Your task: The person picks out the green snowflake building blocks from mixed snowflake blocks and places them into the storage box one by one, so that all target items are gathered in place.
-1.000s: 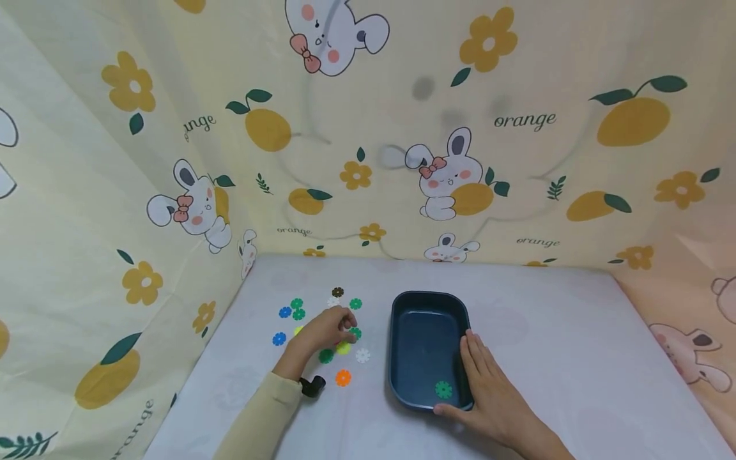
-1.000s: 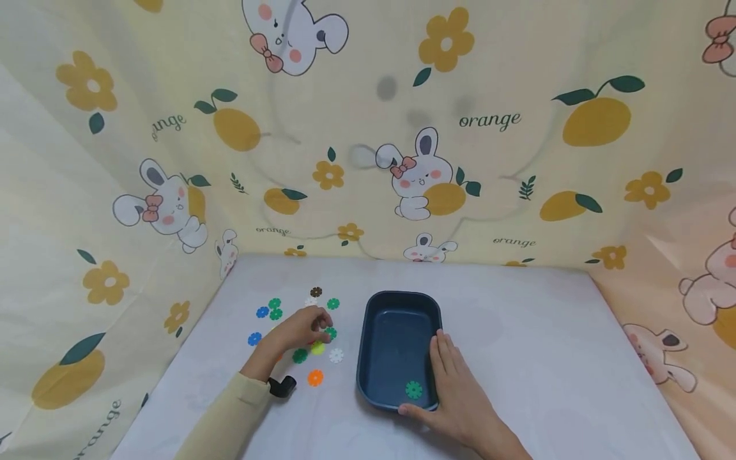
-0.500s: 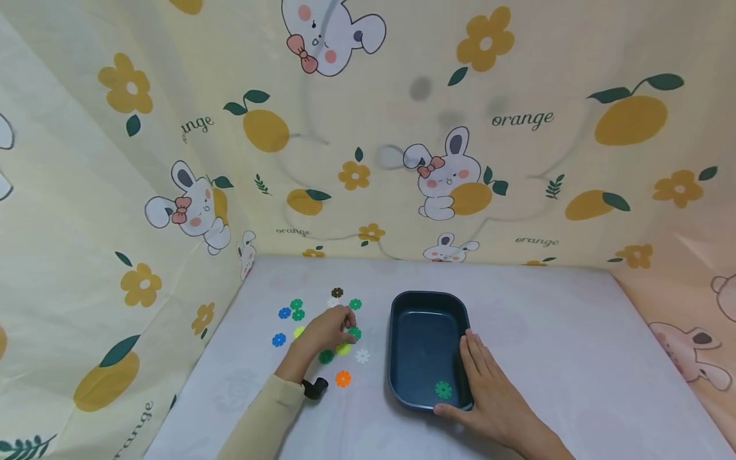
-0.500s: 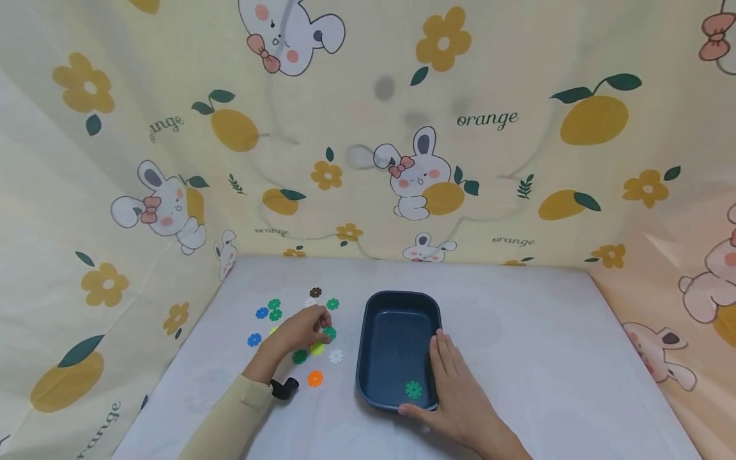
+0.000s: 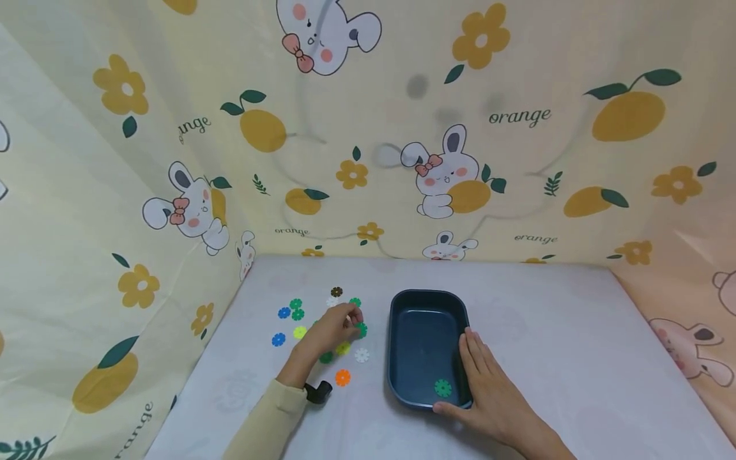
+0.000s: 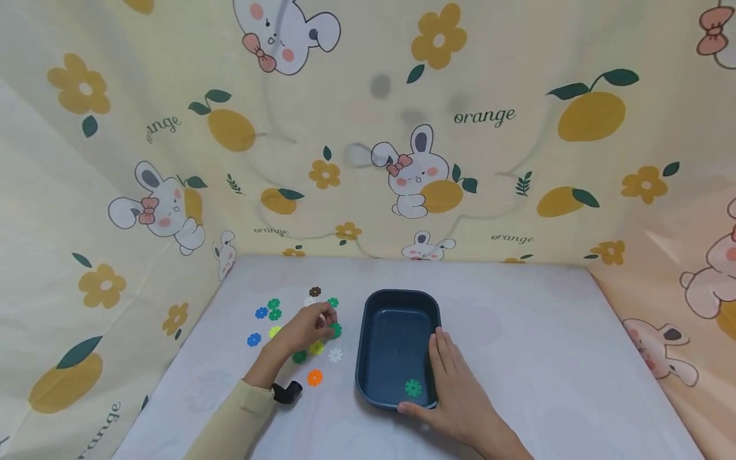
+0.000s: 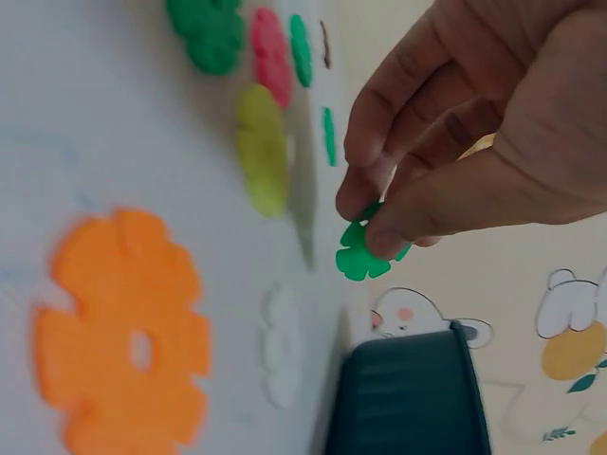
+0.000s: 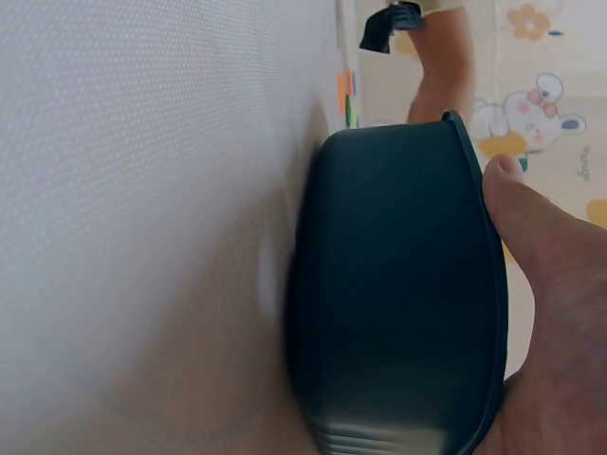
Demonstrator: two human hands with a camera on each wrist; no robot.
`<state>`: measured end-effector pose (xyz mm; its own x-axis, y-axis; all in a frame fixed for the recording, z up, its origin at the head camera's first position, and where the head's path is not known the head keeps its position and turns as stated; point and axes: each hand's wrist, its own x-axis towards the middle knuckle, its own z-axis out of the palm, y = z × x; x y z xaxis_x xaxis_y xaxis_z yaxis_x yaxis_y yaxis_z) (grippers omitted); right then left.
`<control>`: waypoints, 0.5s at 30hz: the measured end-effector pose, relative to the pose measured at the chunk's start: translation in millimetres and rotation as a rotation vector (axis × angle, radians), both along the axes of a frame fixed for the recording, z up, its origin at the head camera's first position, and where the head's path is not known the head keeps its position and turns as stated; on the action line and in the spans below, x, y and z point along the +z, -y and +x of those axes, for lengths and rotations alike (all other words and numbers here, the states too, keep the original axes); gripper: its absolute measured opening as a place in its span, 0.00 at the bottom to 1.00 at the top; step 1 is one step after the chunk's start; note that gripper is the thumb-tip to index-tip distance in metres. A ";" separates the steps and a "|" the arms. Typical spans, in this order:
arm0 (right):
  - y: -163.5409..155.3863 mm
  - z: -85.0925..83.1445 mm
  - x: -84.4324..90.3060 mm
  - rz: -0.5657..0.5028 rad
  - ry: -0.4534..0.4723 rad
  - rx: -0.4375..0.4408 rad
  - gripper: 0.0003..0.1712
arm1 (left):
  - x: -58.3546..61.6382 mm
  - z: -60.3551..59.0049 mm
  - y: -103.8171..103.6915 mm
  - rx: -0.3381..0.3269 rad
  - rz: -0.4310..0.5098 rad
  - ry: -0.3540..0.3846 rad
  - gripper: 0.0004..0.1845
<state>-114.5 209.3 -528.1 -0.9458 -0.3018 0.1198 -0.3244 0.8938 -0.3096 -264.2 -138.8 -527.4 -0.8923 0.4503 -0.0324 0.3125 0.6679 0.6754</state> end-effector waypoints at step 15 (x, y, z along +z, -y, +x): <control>2.1 -0.2 3.2 0.003 0.012 -0.010 0.81 | 39.5 17.1 -36.6 -0.065 0.218 -0.034 0.07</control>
<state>-114.7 207.2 -524.9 -0.9502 -0.2923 0.1079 -0.3115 0.8979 -0.3111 -247.1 -102.2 -487.9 -0.8603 0.4996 0.1017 0.3751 0.4851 0.7899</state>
